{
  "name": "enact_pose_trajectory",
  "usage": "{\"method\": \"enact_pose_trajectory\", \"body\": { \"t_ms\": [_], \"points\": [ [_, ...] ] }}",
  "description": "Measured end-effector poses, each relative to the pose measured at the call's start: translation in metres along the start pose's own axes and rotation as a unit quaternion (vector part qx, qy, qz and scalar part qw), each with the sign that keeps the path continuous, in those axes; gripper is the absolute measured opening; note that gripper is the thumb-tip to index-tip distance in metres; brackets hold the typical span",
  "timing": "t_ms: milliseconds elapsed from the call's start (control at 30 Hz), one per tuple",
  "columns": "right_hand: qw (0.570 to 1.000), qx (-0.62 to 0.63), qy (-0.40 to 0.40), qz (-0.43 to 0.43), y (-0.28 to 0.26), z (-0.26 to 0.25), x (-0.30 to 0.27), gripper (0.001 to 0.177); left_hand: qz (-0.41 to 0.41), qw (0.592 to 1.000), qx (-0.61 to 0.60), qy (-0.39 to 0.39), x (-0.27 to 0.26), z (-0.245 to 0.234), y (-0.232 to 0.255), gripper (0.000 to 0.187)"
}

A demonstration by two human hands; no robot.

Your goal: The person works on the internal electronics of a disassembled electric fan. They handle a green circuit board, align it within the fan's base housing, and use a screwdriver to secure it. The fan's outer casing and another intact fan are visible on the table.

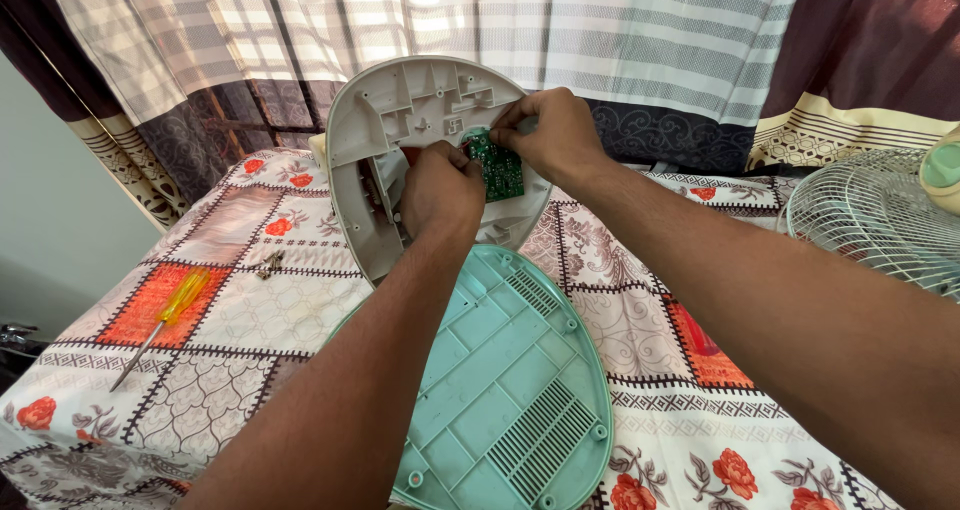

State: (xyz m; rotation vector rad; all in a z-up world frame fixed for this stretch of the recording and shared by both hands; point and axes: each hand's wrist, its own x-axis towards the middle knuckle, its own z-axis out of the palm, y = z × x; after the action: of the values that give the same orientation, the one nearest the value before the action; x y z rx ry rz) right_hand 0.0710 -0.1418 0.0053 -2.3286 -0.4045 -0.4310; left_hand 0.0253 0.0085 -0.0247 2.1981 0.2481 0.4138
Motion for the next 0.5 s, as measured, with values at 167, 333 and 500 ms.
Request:
{"method": "enact_pose_trajectory", "body": {
  "t_ms": [167,333,500],
  "points": [
    [1.0,0.005,-0.017,0.007,-0.0008,-0.0022,0.0023,0.013,-0.022,1.0,0.01,-0.012,-0.0003,-0.0022,0.0042,0.024],
    [1.0,0.003,-0.018,0.015,-0.002,-0.0025,0.0018,0.014,-0.026,1.0,0.016,-0.007,-0.0022,-0.0039,0.0063,0.03],
    [1.0,0.019,-0.013,0.008,-0.002,-0.0028,0.0011,0.014,-0.035,0.999,0.026,-0.005,-0.0028,-0.0046,0.0093,0.031]
  ]
}}
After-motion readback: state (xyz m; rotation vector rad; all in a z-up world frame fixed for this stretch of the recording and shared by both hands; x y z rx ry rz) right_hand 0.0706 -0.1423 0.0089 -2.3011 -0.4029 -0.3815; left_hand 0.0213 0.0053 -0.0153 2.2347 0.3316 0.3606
